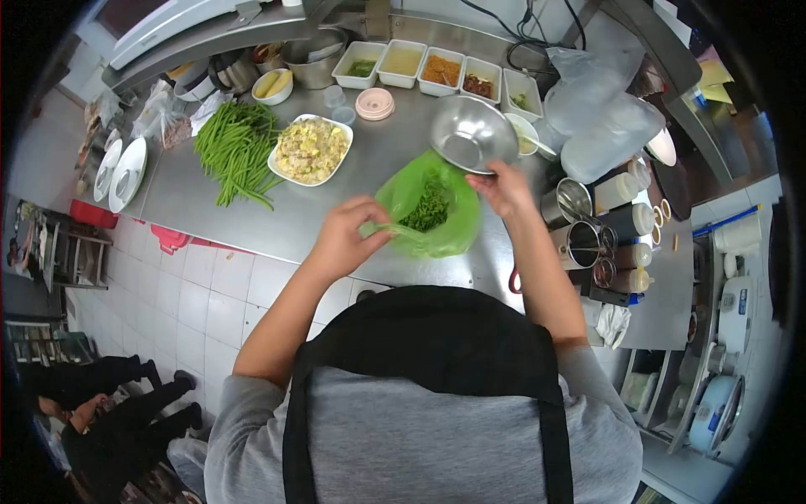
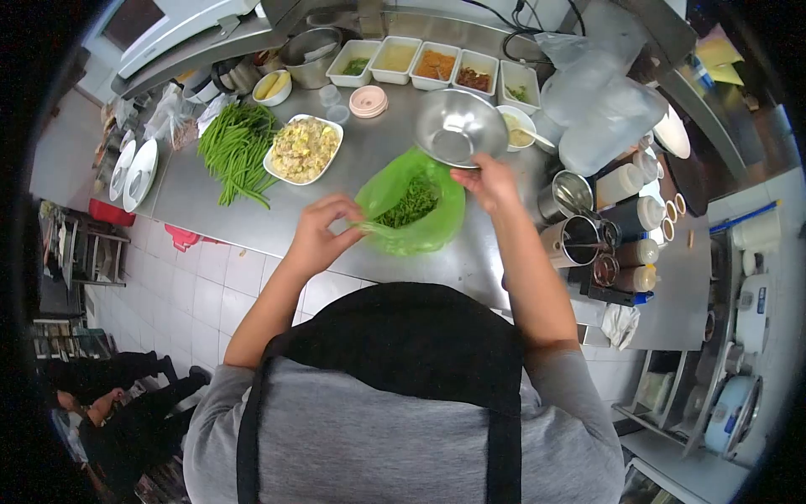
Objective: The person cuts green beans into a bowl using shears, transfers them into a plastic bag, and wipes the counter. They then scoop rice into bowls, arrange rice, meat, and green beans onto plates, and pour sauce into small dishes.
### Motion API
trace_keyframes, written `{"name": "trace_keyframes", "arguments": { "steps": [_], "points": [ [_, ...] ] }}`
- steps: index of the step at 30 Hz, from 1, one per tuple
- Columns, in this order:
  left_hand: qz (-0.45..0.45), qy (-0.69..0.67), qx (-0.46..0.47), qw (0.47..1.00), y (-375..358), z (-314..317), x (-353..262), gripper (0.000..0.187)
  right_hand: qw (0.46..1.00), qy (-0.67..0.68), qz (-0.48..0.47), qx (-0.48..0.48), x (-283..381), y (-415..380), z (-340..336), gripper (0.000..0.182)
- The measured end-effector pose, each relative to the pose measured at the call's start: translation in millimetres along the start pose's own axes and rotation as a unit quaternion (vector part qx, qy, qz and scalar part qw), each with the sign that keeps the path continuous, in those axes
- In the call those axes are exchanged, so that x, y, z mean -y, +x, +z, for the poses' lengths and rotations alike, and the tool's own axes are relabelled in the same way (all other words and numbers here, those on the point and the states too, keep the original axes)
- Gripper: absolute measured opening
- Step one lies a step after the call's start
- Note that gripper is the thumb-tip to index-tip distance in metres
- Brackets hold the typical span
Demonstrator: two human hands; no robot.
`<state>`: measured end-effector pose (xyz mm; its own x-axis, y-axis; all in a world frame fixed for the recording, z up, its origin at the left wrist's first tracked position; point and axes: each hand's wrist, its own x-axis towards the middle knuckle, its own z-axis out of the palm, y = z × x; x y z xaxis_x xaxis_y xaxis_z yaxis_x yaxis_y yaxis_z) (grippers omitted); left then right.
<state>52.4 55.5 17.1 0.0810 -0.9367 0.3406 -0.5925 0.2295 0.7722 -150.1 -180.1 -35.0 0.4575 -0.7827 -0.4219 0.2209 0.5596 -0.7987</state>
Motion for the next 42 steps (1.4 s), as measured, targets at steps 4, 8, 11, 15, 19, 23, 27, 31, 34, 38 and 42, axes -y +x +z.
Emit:
{"name": "trace_keyframes", "arguments": {
  "steps": [4,8,11,15,19,23,27,31,34,38,42],
  "points": [
    [-0.06,-0.288,0.008,0.956,-11.0,-17.3,-11.2,0.027,0.999,0.029,0.033,0.016,-22.0,1.7,19.3,0.025],
    [-0.203,-0.374,0.019,0.905,-8.6,-24.6,4.1,0.037,0.998,-0.04,0.013,0.049,-45.2,-6.8,31.0,0.046],
    [-0.32,-0.277,-0.126,0.897,8.3,-13.3,39.1,0.043,0.983,-0.169,-0.065,-0.006,-45.5,-43.4,28.6,0.062],
    [-0.343,-0.235,-0.165,0.895,33.8,4.1,56.3,0.052,0.787,-0.48,-0.378,-0.084,-52.6,-66.1,-49.4,0.043],
    [-0.31,-0.089,-0.166,0.932,43.8,23.6,83.7,0.061,0.91,-0.244,-0.286,-0.173,-29.8,-26.5,-76.8,0.027],
    [-0.118,0.191,-0.172,0.959,46.4,22.7,66.1,0.066,0.969,0.016,-0.145,-0.199,14.6,53.7,-66.9,0.023],
    [-0.078,0.171,-0.164,0.968,67.1,13.9,34.2,0.068,0.964,0.01,-0.104,-0.244,20.1,91.2,-65.9,0.022],
    [-0.028,0.095,-0.069,0.993,114.3,30.9,23.0,0.077,0.947,-0.097,-0.124,-0.28,19.7,83.6,-60.9,0.025],
    [0.023,0.172,0.054,0.983,161.5,70.0,5.0,0.096,0.941,-0.167,-0.144,-0.257,25.3,68.5,-53.7,0.027],
    [0.0,0.274,0.163,0.948,207.2,126.6,-9.8,0.115,0.935,-0.275,-0.139,-0.174,28.5,45.8,-45.2,0.028],
    [-0.058,0.28,0.235,0.929,225.5,135.3,-4.7,0.116,0.932,-0.295,-0.163,-0.13,28.7,30.1,-37.3,0.029]
  ]
}}
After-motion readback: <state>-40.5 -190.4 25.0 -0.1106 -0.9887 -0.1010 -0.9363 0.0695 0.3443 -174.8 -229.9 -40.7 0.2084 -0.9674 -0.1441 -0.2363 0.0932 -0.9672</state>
